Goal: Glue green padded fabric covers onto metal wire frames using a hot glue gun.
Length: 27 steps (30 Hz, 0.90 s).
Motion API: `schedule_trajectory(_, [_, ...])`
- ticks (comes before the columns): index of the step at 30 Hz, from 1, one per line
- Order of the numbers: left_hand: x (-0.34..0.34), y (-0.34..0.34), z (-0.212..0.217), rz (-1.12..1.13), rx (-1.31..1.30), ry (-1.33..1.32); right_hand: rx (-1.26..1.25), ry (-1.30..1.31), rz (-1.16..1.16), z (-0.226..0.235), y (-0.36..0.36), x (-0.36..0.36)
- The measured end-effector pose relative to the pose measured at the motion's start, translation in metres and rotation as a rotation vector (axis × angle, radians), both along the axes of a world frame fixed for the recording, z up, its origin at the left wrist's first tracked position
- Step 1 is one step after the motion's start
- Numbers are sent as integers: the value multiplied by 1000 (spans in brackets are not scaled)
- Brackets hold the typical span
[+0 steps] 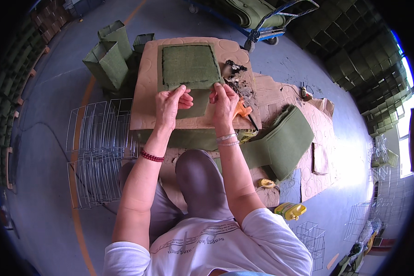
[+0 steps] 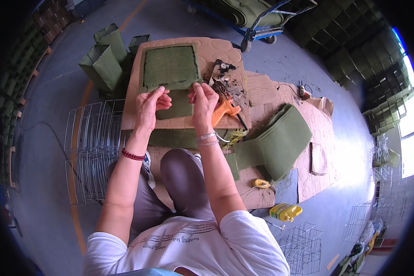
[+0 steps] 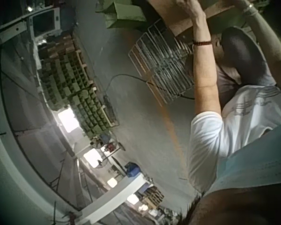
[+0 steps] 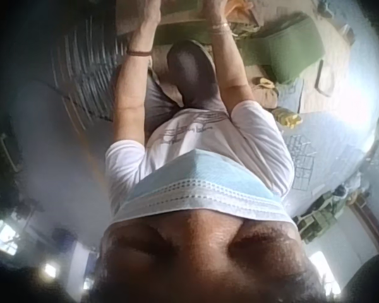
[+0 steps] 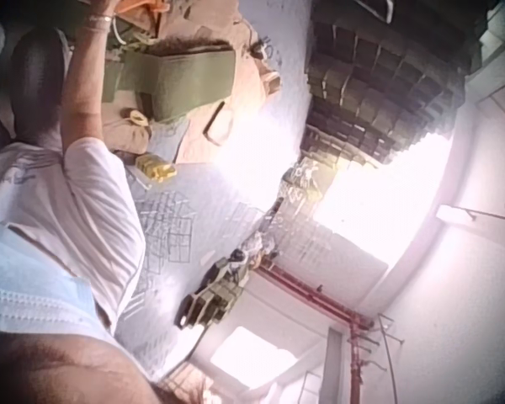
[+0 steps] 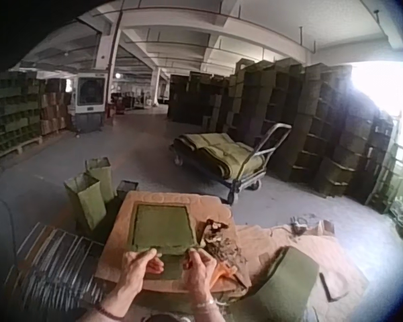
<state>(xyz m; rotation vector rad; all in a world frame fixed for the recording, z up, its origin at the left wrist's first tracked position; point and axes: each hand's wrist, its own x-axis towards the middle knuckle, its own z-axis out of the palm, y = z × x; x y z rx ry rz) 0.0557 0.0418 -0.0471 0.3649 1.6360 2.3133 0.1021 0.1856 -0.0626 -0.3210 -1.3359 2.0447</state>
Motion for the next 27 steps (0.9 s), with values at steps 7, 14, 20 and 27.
schedule_trajectory(7, [0,0,0,22,0,5,-12,-8,80,0,3,3])
schedule_trajectory(14, [1,0,-1,-1,-2,21,-67,-4,65,0,-8,2])
schedule_trajectory(20, [0,-6,1,-34,14,34,-65,50,13,-3,-7,-3])
schedule_trajectory(27, [-4,-6,-1,-15,59,0,-50,42,-4,1,-9,-4])
